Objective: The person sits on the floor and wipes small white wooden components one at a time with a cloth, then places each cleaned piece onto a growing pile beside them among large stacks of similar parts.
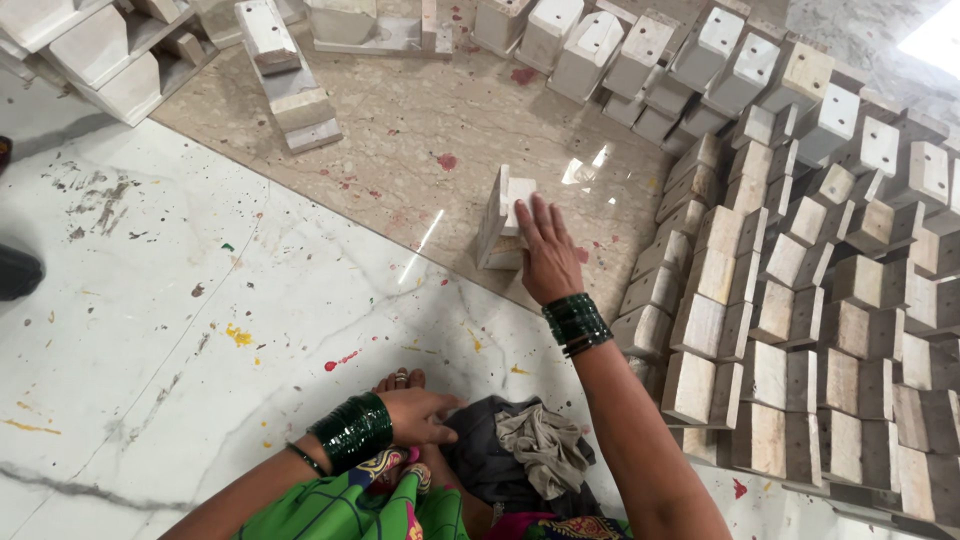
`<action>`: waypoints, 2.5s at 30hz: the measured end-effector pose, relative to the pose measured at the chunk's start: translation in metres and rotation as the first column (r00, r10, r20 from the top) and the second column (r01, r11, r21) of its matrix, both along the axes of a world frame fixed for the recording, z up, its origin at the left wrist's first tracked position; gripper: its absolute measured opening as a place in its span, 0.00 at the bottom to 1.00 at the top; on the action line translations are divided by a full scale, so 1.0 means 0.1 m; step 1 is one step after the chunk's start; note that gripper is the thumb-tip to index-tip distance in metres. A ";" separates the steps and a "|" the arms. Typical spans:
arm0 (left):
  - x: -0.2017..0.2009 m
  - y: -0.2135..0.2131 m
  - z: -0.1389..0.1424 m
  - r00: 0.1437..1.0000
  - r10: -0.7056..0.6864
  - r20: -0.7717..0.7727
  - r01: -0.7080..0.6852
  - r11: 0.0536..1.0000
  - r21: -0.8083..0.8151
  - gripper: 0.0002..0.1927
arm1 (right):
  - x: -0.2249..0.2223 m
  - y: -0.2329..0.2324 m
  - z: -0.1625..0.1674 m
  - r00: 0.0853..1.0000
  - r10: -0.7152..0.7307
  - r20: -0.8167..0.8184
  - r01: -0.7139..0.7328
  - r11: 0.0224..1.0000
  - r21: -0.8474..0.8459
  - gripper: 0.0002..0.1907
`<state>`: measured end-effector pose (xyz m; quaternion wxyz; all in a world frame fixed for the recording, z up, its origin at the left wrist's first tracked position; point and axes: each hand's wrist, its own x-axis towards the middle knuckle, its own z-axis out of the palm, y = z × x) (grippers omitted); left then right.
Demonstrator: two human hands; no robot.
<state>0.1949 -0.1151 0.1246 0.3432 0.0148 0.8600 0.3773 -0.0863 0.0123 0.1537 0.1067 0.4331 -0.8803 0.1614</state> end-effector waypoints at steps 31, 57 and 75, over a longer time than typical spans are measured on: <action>-0.60 0.52 1.82 0.868 -0.471 -0.156 0.471 0.881 -0.036 0.53 | 2.27 1.30 0.72 0.644 0.294 0.706 0.237 0.801 -0.549 0.14; 0.02 1.02 1.20 0.698 -0.659 -0.282 0.532 0.740 -0.413 0.30 | 1.55 1.76 0.53 0.959 -0.108 0.262 0.249 0.761 -0.599 0.05; -0.43 0.54 0.84 0.817 -0.540 -0.201 0.370 0.759 -0.536 0.15 | 1.07 2.62 0.14 0.610 -0.532 0.587 0.779 0.540 -0.319 0.24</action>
